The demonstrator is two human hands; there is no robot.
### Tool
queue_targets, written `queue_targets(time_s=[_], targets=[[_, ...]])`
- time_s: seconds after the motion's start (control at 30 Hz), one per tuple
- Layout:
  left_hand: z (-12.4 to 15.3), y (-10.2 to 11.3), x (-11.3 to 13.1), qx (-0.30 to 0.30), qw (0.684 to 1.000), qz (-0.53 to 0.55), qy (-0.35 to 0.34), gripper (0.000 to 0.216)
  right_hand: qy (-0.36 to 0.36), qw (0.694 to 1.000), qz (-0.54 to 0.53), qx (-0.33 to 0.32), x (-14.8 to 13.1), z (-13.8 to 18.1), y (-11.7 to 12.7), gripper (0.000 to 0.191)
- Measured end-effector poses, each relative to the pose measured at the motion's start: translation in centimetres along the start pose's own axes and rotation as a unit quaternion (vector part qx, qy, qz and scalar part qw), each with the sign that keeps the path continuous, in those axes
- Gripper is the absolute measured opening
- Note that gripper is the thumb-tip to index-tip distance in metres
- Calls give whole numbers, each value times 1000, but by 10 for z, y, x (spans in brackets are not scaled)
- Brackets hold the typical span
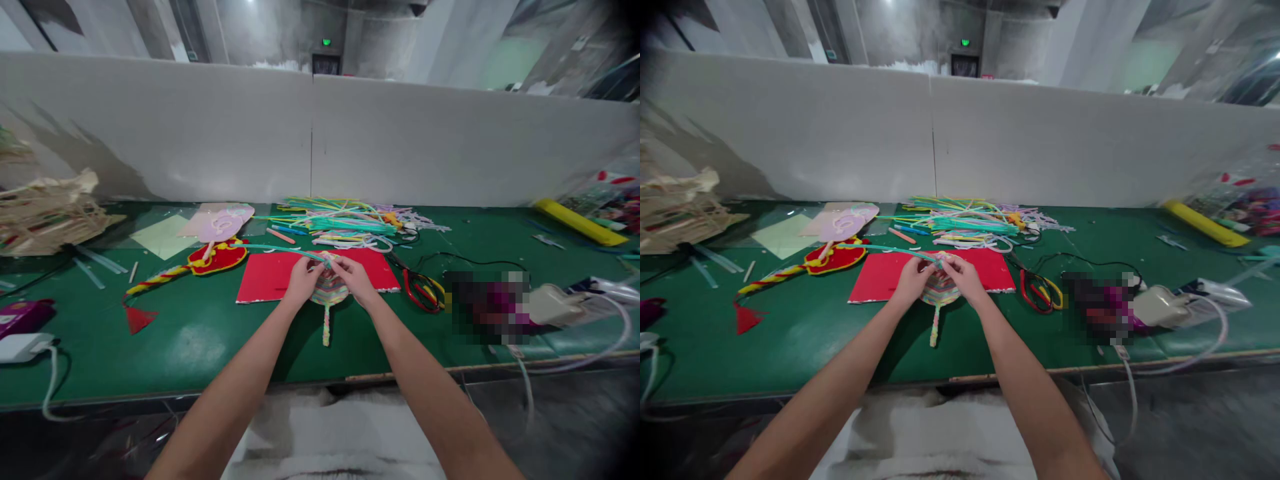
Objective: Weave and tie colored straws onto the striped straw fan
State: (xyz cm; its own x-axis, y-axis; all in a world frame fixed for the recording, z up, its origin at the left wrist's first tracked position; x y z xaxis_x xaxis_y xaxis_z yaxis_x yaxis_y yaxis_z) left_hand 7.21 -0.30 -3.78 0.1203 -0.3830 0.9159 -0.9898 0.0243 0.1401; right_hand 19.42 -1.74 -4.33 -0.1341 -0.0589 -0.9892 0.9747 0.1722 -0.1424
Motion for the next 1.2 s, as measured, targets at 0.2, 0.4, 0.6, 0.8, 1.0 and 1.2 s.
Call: queue_targets(time_s=[0.2,0.4,0.6,0.8,1.0,1.2], targets=[[1,-5,-1,-9,998,54,-26,21,56,997,16,56,-9,1,8,27],[4,-12,5,-76,994,-52,-50,19,106,988,85,78,-14,2,10,24],[6,-12,12,-86,986,-127,-60,16,141,973,172,61,-17,7,4,23],[5,-8,15,-76,989,-110,-67,18,146,967,205,49,-18,9,1,22],[6,-13,21,-119,985,-80,-101,17,120,975,184,23,-21,9,-1,29],[6,-14,20,-145,981,-78,-105,19,104,977,186,-10,-18,8,-2,28]])
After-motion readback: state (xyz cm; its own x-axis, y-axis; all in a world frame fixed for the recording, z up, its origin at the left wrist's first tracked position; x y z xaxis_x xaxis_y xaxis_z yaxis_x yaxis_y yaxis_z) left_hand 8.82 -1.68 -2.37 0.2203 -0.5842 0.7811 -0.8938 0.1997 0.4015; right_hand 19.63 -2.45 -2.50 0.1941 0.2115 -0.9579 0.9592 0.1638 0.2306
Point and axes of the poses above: each hand's wrist, its own z-axis away from the middle knuckle, its own y-axis out of the back of the hand, x = y × z, the point moved 7 cm from there along -z, towards the middle knuckle, and after that the axes turned 8 degrees about -y, right-handed, at the moved point
